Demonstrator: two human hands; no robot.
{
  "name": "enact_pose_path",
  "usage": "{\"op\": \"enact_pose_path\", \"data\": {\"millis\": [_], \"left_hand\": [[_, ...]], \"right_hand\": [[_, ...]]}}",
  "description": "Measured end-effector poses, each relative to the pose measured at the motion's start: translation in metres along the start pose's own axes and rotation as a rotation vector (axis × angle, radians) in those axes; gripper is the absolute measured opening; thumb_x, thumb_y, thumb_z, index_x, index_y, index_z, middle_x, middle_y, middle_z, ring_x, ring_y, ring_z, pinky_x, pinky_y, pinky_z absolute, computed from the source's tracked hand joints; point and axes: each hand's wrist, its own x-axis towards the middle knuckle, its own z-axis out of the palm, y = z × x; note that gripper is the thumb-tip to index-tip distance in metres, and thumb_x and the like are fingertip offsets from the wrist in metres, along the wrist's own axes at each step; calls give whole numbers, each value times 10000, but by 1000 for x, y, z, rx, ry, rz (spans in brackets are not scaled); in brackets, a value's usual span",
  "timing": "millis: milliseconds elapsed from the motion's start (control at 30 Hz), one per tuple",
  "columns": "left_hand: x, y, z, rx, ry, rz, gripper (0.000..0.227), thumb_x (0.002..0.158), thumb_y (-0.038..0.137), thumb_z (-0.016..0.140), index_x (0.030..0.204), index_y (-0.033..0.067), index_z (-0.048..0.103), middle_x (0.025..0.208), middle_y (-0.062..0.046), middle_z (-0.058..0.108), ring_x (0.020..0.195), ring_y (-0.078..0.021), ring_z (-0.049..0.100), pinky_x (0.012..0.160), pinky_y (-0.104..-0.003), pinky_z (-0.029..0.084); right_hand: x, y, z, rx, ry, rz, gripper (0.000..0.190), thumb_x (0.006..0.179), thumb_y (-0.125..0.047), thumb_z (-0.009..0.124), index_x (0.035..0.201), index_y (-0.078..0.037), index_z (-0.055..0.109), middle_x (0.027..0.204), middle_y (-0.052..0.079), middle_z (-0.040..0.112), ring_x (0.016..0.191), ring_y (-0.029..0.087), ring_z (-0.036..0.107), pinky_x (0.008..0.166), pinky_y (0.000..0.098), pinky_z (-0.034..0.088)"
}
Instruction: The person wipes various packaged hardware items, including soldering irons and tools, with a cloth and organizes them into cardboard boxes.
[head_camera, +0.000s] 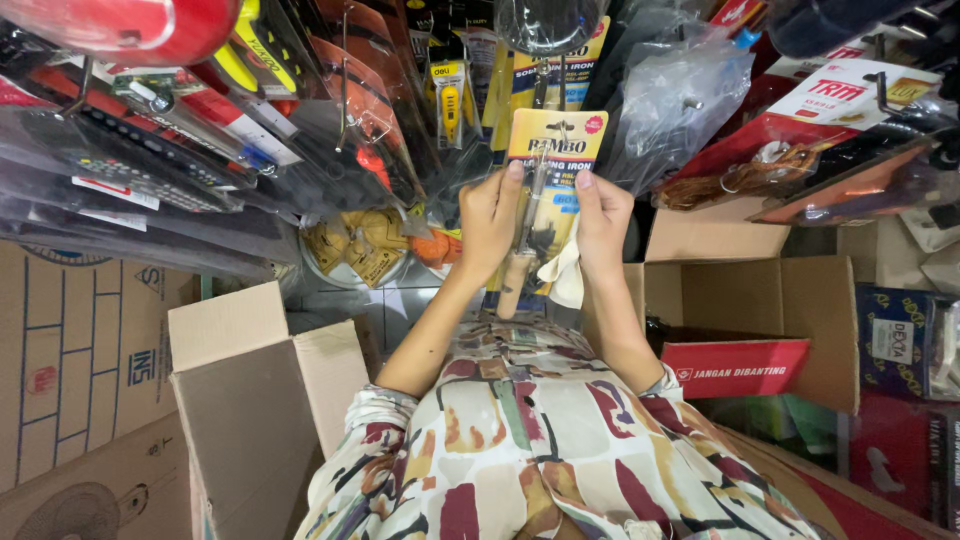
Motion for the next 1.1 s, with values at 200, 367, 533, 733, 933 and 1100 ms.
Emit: {"op": "enact_pose_path", "data": {"millis": [200,367,533,733,933,1100], "left_hand": [[23,-7,7,-41,24,4,461,1097,303,524,800,-36,619,567,-99,405,524,-72,386,486,-326,366],[40,-14,9,-79,11,5,429,1090,302,523,873,-36,676,556,-100,462,523,-83,422,478,-324,371],[50,-35,16,48,46,129,396,1092,288,529,902,-23,683,591,-143,511,474,-192,513,508,-355,422],[60,-54,27,37,68,139,363,1086,281,530,923,-10,675,612,-146,557,485,-236,555,521,-366,432],[69,-59,31,37,92,146,365,1085,290,527,924,-7,666,656,-155,575,523,-248,562,543,-370,445],[66,-54,31,1,90,114,373,1092,287,521,918,-16,649,666,-161,572,539,-227,534,554,-365,439]], "right_hand": [[15,-5,11,28,23,16,398,1098,-288,571,1073,72,740,936,16,732,819,34,598,728,220,488],[23,-6,21,-2,56,-19,419,1119,-308,519,1066,57,717,932,-9,710,826,23,569,742,215,481],[34,5,25,-54,70,-79,403,1136,-320,498,969,23,628,881,-50,609,824,28,477,736,215,429],[49,18,29,-70,111,-85,389,1142,-311,488,961,14,602,859,-41,569,814,43,440,730,224,406],[60,22,37,16,104,-104,375,1121,-314,469,1027,18,615,951,-24,640,891,52,522,832,226,465],[59,33,33,-36,133,-115,374,1138,-313,473,972,6,576,894,-31,561,842,60,457,771,242,422]]}}
